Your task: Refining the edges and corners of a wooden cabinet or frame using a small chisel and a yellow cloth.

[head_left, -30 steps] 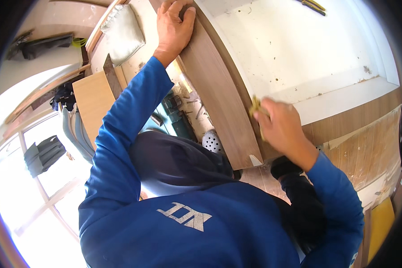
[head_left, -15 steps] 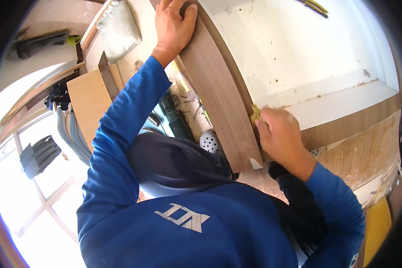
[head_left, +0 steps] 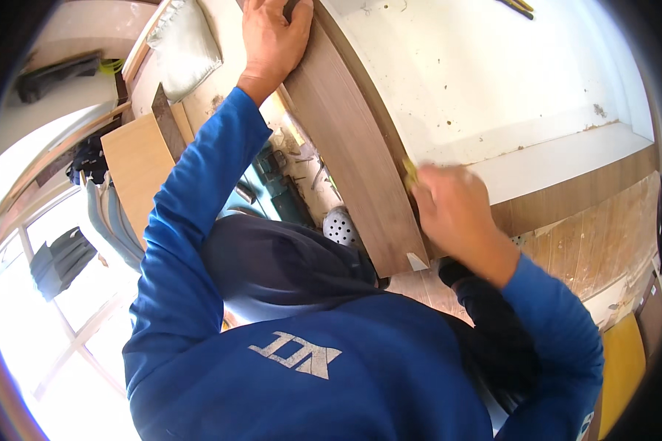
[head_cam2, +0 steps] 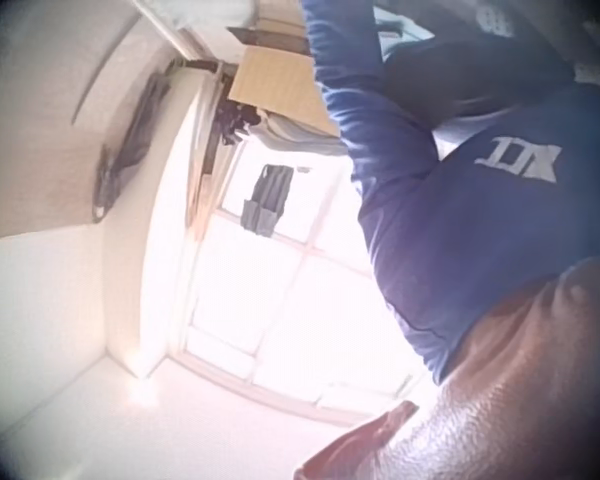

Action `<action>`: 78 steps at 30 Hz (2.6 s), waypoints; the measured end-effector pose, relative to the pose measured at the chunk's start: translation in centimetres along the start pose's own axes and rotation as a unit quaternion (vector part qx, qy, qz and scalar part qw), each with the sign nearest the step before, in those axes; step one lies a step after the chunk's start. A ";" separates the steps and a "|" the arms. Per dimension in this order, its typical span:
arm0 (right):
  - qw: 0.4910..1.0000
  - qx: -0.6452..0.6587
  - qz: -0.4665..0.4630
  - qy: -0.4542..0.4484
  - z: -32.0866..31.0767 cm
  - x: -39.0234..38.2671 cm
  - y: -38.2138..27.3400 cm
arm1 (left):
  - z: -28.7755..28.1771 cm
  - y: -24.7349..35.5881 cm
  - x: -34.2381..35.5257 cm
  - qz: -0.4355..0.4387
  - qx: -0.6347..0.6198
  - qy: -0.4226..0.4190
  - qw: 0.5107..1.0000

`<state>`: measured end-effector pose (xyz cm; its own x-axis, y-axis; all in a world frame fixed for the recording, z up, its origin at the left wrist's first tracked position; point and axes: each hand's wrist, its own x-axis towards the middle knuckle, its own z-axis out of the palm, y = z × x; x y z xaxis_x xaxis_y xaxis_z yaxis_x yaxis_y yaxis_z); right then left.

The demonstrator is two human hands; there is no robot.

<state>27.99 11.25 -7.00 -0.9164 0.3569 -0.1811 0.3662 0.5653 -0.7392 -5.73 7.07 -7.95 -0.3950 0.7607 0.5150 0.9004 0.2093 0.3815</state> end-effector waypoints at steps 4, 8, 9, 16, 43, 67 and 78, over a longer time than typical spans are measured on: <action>0.995 0.084 0.002 0.047 -0.5 6.7 1.1 | 1.0 0.2 -0.1 -0.003 -0.018 -0.008 1.000; 0.999 0.011 0.007 -0.036 -1.0 2.1 0.5 | 0.2 0.1 -0.6 -0.031 -0.029 -0.006 0.999; 0.999 0.008 0.002 -0.048 -0.9 -0.8 0.7 | -0.3 0.0 -0.5 -0.033 -0.024 -0.007 0.999; 0.998 -0.020 -0.060 0.032 0.4 -0.2 1.7 | 0.4 -0.2 -0.3 -0.005 0.000 -0.007 1.000; 0.850 0.501 0.137 0.086 -13.2 -1.8 2.9 | -2.2 12.0 -2.0 0.175 -0.177 -0.486 0.838; 0.802 0.555 0.207 0.082 -12.6 -9.4 11.5 | -4.9 14.1 3.7 0.028 -0.222 -0.509 0.831; 0.922 0.386 0.032 0.005 -4.3 -2.1 4.4 | -10.3 16.2 -5.9 0.070 -0.081 -0.481 0.870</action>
<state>32.20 16.22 -7.12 -0.8941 0.3795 -0.2378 0.1926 -0.1535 -0.9692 9.26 -0.38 3.09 0.1221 0.9506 -0.2853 0.8596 0.0424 0.5091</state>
